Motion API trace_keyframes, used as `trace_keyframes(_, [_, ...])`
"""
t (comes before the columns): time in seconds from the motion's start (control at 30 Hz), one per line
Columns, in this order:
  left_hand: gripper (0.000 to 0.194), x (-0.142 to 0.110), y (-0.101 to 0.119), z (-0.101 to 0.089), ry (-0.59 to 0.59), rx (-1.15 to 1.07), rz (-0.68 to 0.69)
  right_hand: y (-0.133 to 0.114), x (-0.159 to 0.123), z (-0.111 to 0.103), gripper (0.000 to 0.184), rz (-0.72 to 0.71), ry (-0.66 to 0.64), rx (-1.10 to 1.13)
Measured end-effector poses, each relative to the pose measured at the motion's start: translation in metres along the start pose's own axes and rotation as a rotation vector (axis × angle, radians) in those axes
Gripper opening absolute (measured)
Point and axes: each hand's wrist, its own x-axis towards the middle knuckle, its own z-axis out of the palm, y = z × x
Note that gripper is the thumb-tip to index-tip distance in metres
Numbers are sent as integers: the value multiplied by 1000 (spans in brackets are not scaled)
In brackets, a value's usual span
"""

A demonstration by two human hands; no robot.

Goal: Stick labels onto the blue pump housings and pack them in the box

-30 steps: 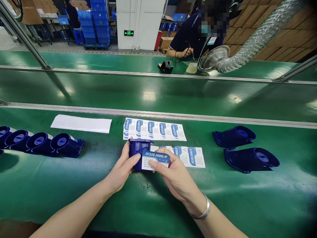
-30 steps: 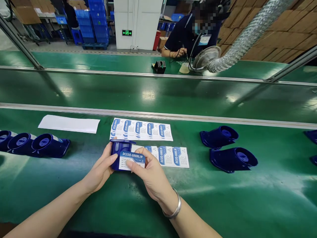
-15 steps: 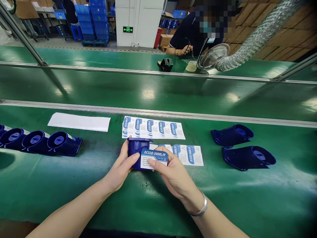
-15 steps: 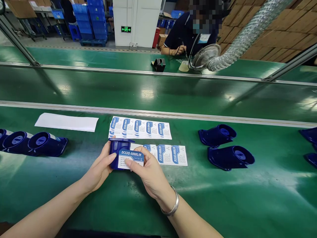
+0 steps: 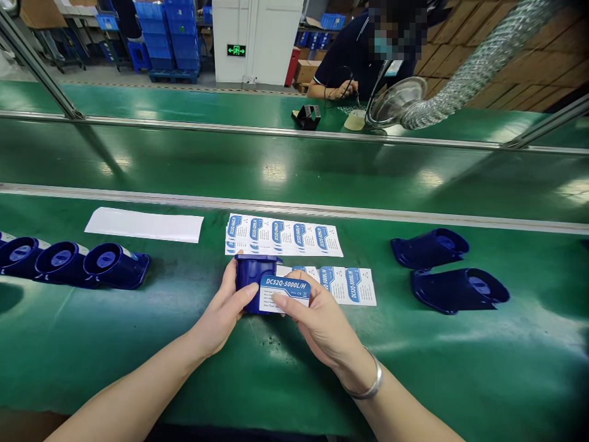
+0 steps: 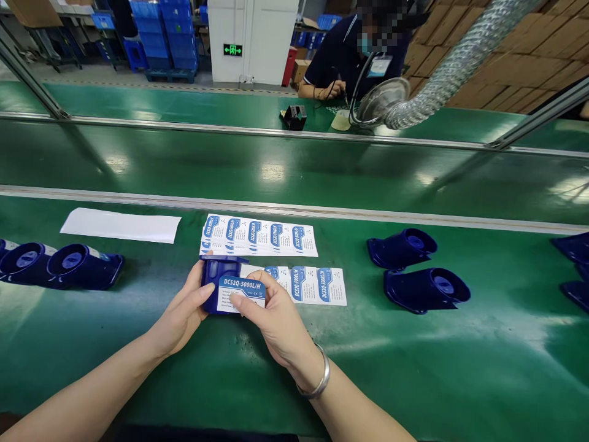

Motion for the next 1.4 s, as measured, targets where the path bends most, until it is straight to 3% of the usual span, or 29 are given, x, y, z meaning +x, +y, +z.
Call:
trace_keyframes(1.07, [81, 1, 2, -1, -29, 37, -15, 0, 0, -1, 29, 17, -9, 48])
trace_keyframes(1.4, [90, 2, -5, -6, -67, 100, 66, 2, 0, -1, 28, 16, -10, 55])
